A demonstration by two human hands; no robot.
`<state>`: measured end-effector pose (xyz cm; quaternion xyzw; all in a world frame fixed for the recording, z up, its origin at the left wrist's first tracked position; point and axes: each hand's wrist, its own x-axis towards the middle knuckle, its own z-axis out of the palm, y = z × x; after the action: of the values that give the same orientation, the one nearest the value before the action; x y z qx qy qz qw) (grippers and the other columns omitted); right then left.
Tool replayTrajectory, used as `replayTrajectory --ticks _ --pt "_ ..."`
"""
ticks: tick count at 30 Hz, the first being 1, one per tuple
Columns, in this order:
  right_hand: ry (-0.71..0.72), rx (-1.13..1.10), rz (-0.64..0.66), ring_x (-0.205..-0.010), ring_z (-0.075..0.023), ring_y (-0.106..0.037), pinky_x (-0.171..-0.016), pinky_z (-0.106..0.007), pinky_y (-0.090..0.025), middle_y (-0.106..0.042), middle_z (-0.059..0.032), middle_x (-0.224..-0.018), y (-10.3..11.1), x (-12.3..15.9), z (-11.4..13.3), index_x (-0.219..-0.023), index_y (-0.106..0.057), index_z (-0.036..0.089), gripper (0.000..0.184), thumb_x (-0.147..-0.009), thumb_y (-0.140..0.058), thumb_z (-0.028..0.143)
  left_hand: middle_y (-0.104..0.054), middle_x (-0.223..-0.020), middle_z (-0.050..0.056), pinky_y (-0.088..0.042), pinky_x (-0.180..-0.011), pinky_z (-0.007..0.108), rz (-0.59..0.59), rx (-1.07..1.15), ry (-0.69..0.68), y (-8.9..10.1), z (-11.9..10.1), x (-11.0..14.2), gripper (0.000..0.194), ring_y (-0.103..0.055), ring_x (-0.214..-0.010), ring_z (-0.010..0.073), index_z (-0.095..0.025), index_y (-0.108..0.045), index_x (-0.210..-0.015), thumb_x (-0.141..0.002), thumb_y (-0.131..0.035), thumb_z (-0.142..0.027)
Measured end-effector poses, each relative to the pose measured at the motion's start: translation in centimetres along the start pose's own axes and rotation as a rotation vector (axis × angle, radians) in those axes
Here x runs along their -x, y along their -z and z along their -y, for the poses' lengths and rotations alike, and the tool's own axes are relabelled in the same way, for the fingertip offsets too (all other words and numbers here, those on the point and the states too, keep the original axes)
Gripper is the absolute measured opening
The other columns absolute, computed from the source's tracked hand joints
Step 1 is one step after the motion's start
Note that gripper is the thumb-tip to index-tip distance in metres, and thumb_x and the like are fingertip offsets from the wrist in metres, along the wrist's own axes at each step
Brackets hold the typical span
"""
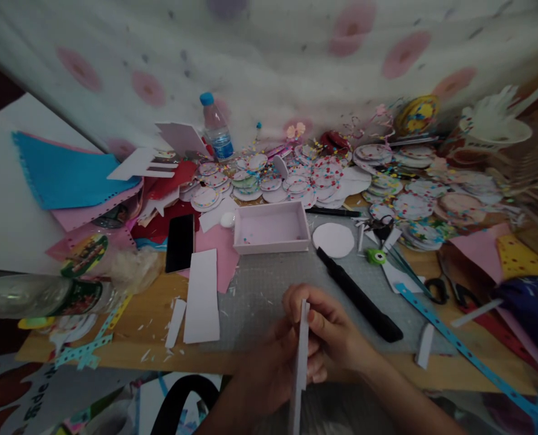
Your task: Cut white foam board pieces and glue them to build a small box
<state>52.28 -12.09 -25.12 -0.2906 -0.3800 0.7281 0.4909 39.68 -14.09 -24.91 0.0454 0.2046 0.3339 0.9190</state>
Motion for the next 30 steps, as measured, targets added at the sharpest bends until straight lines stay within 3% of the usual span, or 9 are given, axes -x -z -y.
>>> replayTrajectory --ticks 17,30 --pt "-0.018 -0.075 0.059 -0.065 -0.0124 -0.042 -0.059 -0.025 -0.034 -0.047 0.0009 -0.072 -1.3 -0.1 -0.3 -0.075 -0.058 0.019 0.029 -0.085 -0.06 0.047 -0.042 -0.059 -0.005 -0.034 -0.056 0.023 0.091 -0.033 -0.057 -0.1 -0.1 1.4 0.022 -0.041 -0.049 0.0055 -0.019 -0.059 -0.084 -0.078 -0.073 -0.035" --pt "0.011 0.041 0.095 -0.061 -0.0124 -0.045 -0.055 -0.024 -0.036 -0.049 0.0002 -0.069 -0.5 0.1 0.0 -0.074 -0.06 0.019 0.034 -0.086 -0.057 0.05 -0.049 -0.061 -0.003 -0.032 -0.053 0.022 0.036 0.012 -0.03 0.0 0.4 1.3 0.024 -0.046 -0.052 0.0065 -0.016 -0.062 -0.086 -0.075 -0.076 -0.031"
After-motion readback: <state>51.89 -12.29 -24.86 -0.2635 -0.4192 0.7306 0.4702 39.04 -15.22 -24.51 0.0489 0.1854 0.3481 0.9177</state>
